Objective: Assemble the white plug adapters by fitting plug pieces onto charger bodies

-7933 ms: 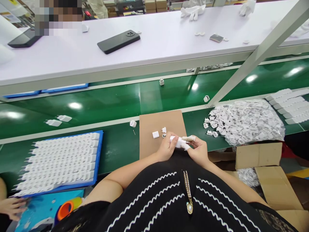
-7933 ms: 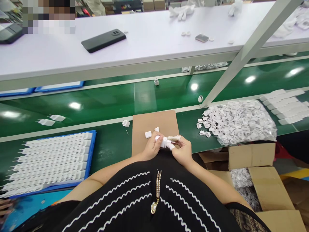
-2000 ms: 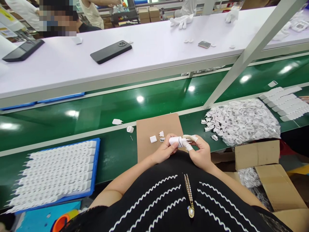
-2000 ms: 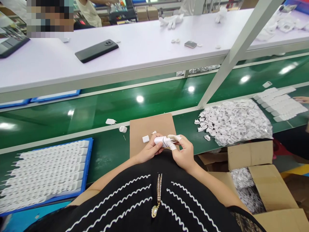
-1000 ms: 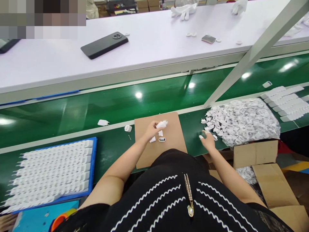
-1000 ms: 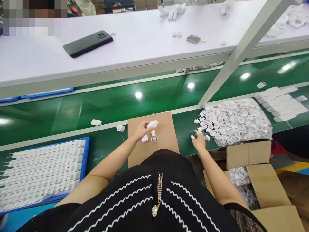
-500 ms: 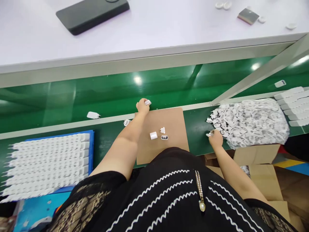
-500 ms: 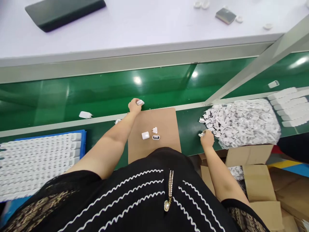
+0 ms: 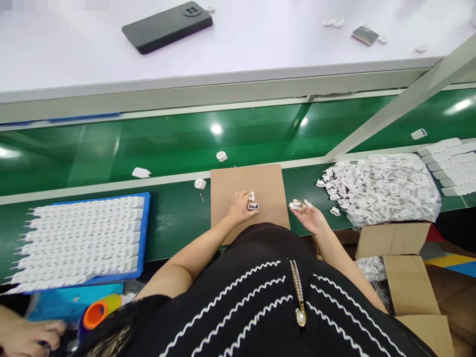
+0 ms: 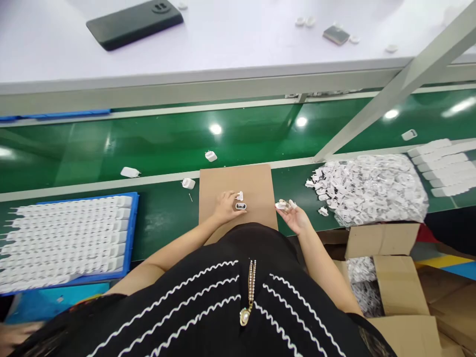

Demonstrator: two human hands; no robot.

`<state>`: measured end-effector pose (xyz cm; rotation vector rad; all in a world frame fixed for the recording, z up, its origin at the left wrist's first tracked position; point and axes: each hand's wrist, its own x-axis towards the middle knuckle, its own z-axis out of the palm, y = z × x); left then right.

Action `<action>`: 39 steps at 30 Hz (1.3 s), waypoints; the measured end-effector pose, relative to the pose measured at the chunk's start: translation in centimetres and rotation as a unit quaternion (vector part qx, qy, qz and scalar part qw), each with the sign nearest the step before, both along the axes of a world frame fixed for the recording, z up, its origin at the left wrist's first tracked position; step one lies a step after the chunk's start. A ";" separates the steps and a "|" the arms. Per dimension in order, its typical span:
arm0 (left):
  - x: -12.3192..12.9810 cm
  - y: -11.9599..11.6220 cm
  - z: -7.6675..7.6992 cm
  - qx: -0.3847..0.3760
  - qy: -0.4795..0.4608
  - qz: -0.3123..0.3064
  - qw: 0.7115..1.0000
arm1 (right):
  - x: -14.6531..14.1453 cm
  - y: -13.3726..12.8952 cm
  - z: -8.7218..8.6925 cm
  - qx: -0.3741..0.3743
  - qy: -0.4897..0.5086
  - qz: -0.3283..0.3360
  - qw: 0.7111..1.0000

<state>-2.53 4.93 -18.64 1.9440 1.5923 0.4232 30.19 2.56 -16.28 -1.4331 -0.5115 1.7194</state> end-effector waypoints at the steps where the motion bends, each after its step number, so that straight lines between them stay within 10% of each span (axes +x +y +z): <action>1: 0.4 -0.8 -0.5 -0.014 0.004 0.006 1.000 | -0.5 -0.2 0.6 0.004 0.024 0.003 1.000; 5: 1.4 -1.4 -1.0 -0.019 -0.021 0.014 0.999 | -1.6 -0.8 3.7 0.018 0.086 0.031 0.996; 10: 2.5 -1.8 2.3 -0.039 -0.156 -0.007 0.987 | -2.6 -1.5 9.1 0.064 0.174 0.078 0.980; 14: 4.0 -2.4 7.3 -0.220 -0.423 0.030 0.879 | -3.3 -2.3 11.9 0.082 0.201 0.083 0.973; 21: 5.4 -3.5 13.4 -0.280 -0.500 -0.062 0.817 | -3.9 -3.4 13.0 0.082 0.169 0.073 0.979; 39: 5.2 -4.4 15.9 -0.387 -0.548 -0.014 0.742 | -6.0 -3.6 13.8 0.194 -0.001 0.038 0.980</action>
